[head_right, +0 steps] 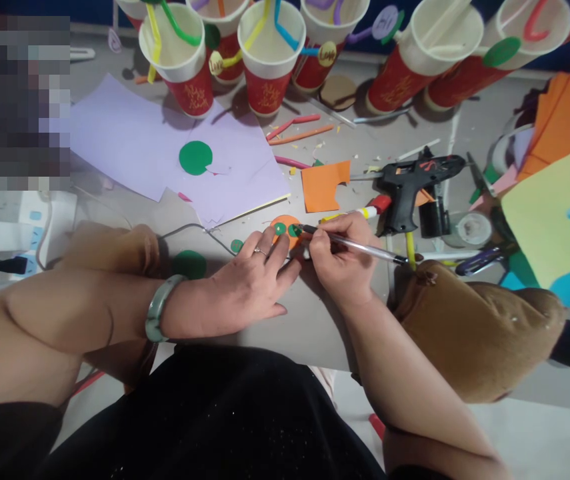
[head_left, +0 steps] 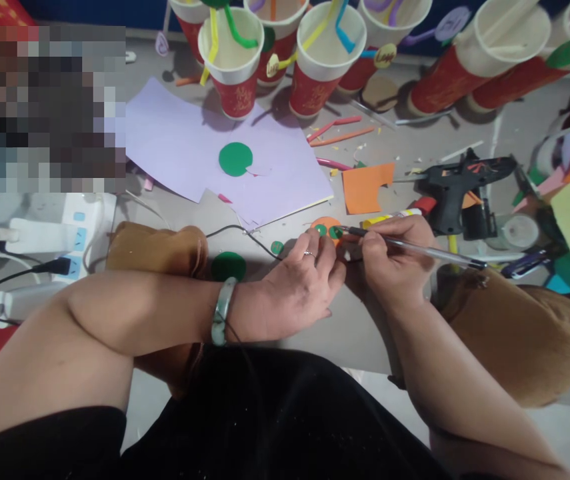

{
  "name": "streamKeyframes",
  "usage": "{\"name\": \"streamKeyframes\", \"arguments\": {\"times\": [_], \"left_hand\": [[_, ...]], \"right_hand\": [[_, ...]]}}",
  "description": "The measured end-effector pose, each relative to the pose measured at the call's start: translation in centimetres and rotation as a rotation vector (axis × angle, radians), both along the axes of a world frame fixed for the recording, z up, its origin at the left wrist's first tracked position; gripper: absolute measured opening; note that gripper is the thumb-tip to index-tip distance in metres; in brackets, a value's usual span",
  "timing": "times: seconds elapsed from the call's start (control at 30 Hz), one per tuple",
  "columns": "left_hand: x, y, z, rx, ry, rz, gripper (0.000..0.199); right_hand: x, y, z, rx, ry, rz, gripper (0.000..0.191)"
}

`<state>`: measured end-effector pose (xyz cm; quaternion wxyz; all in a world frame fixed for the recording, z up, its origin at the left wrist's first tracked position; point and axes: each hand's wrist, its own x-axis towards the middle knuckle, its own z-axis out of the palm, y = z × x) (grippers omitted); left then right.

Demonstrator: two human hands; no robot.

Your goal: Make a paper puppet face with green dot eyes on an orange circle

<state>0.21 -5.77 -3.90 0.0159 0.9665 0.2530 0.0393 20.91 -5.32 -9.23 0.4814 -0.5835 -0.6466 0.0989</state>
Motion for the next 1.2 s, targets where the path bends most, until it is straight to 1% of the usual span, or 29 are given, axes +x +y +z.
{"name": "streamKeyframes", "arguments": {"times": [0.23,0.47,0.63,0.77,1.03,1.2], "left_hand": [[0.04,-0.05,0.05,-0.008,0.033,0.004,0.081],[0.06,-0.13,-0.09,-0.006,0.024,0.006,0.082],[-0.02,0.02,0.28,-0.005,0.046,-0.001,0.079],[-0.05,0.28,0.45,-0.036,0.065,-0.024,0.078],[0.10,0.18,-0.16,-0.004,0.008,-0.017,0.083],[0.10,0.11,-0.21,-0.006,0.003,-0.016,0.082]], "right_hand": [[-0.12,-0.13,-0.10,-0.039,0.029,0.001,0.010],[0.06,-0.19,0.05,-0.062,0.002,0.001,0.009],[0.15,-0.18,0.28,-0.088,0.000,0.009,0.006],[0.16,-0.09,0.24,-0.064,-0.019,0.016,0.007],[0.04,-0.21,0.26,-0.087,-0.012,0.005,0.007],[0.08,-0.28,0.22,-0.088,0.009,0.023,0.008]]}}
